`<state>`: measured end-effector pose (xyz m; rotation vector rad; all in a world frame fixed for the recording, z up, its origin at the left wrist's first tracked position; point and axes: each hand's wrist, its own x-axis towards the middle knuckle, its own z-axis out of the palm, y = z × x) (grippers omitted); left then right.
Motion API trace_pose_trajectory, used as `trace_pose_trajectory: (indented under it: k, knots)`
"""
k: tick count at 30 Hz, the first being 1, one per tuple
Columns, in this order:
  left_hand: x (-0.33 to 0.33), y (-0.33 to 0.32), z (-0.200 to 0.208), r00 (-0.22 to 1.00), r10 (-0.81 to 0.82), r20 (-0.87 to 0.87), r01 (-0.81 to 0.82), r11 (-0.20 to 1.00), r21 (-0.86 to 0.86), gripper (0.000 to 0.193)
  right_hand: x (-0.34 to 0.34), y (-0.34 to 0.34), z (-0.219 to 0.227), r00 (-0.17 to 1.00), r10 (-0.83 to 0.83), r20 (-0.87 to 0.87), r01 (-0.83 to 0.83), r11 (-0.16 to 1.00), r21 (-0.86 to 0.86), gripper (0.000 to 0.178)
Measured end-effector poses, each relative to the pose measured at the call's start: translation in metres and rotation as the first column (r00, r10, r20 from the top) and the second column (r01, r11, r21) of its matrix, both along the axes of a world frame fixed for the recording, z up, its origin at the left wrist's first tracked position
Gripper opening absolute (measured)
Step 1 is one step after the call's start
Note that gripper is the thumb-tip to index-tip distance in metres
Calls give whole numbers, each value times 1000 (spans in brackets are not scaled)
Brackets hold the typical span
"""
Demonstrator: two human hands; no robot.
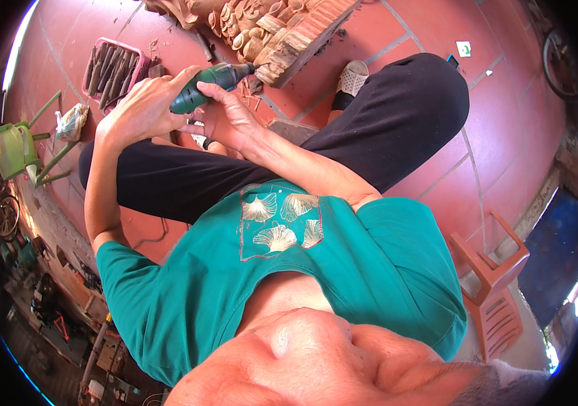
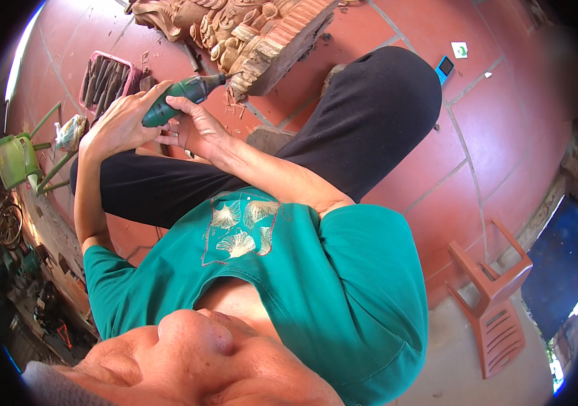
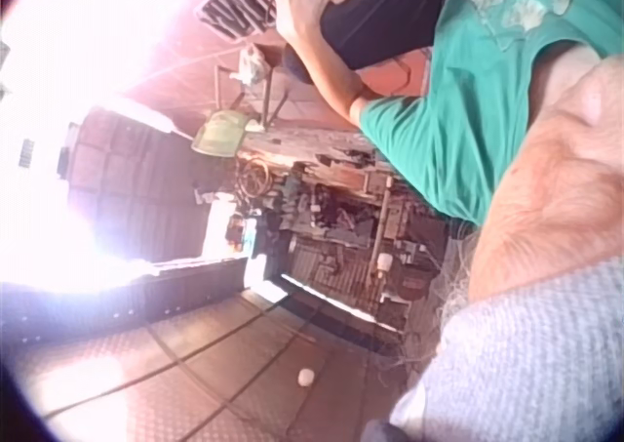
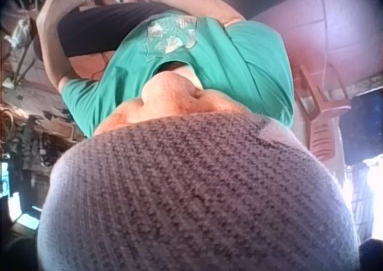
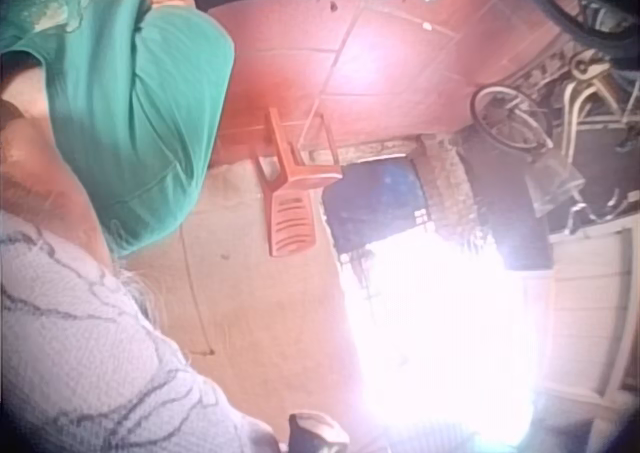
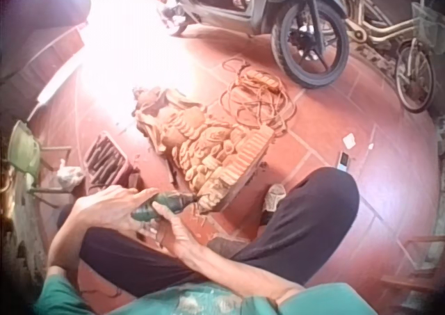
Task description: The person uses a handheld rotary tool to carve details into a wooden relief panel. The person holds the tool with both hands and moves it along the surface of the wood, removing material to refine the design.
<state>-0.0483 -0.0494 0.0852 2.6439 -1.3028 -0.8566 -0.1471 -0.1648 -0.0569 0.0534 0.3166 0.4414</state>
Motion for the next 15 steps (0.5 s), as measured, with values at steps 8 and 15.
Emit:
trace_pose_trajectory:
  k: [8, 15]
  knots:
    - [-1, -10, 6, 999, 5, -50, -4, 1000, 16, 81, -3, -2, 5, 1000, -31, 6, 31, 999, -21, 36]
    - [-4, -22, 14, 998, 24, -63, -18, 995, 94, 81, -5, -2, 3, 999, -34, 5, 34, 999, -3, 41]
